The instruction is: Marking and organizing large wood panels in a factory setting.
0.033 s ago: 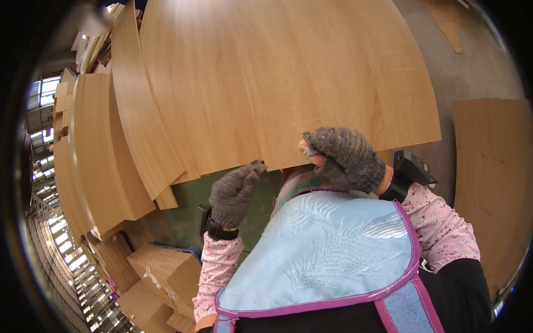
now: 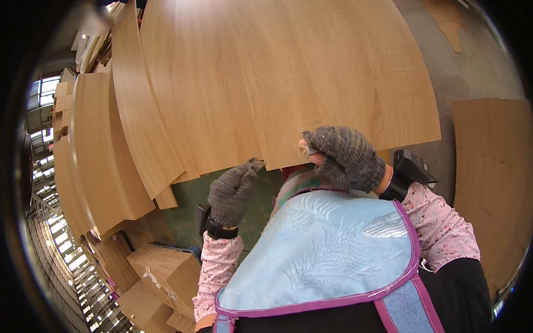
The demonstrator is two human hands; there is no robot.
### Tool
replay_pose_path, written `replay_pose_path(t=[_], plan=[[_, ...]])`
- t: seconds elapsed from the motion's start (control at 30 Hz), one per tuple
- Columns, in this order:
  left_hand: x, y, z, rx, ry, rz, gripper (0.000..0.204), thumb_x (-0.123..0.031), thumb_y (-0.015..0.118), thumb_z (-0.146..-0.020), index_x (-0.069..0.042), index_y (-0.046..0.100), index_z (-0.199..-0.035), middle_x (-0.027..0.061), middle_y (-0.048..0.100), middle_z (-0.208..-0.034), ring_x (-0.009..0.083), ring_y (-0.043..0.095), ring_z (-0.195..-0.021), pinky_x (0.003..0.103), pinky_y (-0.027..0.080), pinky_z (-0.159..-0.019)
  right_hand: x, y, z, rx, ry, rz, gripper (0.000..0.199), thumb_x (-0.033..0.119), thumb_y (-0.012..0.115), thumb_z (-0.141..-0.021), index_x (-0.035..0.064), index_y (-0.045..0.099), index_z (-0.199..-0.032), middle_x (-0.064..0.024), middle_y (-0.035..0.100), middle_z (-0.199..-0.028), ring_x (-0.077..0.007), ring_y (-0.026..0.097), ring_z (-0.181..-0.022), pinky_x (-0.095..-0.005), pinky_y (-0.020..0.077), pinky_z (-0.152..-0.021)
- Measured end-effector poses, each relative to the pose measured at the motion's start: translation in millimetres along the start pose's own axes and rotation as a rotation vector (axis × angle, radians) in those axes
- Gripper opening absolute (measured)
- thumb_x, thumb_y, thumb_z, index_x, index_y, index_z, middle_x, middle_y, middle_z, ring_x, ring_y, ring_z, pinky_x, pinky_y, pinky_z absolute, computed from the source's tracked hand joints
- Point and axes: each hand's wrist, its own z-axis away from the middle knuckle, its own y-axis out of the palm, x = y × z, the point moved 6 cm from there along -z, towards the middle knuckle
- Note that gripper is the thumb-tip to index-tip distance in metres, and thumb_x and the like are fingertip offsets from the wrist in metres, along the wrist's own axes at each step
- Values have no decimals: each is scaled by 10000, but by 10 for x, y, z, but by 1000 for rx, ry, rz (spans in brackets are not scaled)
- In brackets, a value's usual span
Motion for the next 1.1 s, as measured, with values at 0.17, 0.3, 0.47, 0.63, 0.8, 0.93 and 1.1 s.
replay_pose_path(t=[0.17,0.3,0.47,0.63,0.8,0.93,1.1], plan=[[-32,-51,35,-3,-52,-17,219,-131,665,-908,-39,712,-1101,131,732,-988,169,701,-849,295,544,-775,-4,-11,-16,0,4,73,285,196,642,-906,86,613,-1168,-114,654,-973,-321,640,-870,-403,507,-751],[-93,-31,16,24,64,-60,231,-141,656,-910,-50,708,-1116,137,726,-1011,192,707,-884,303,542,-790,-22,6,-32,8,15,52,286,200,636,-908,85,612,-1169,-110,651,-975,-319,638,-873,-403,507,-757],[-94,-69,24,-23,54,-103,232,-140,647,-913,-56,705,-1122,144,719,-1040,211,709,-927,312,543,-815,2,2,-46,2,23,21,288,205,634,-907,83,612,-1167,-112,652,-965,-317,641,-863,-398,509,-745],[-93,-12,32,47,49,-65,240,-144,639,-924,-45,696,-1135,138,722,-1033,222,709,-920,320,541,-814,-16,4,-61,-19,-6,50,288,209,629,-909,81,608,-1166,-114,650,-946,-316,641,-840,-397,508,-732],[-32,-76,37,-3,-38,-38,249,-147,643,-925,-38,689,-1144,129,721,-1053,216,701,-931,314,537,-818,9,-13,-69,15,4,82,288,220,630,-910,81,607,-1161,-118,647,-942,-317,639,-830,-401,505,-719],[3,-39,88,20,-58,24,243,-155,644,-930,-36,689,-1136,129,719,-1041,212,696,-923,314,534,-821,-46,11,-71,-30,-1,23,285,227,632,-909,84,605,-1154,-116,640,-923,-322,634,-818,-409,500,-704],[-75,-53,39,71,-22,-46,244,-144,635,-932,-38,685,-1146,127,718,-1041,213,696,-912,317,535,-813,2,24,-125,24,23,44,289,221,632,-907,86,604,-1161,-117,641,-926,-324,635,-835,-409,503,-724]])
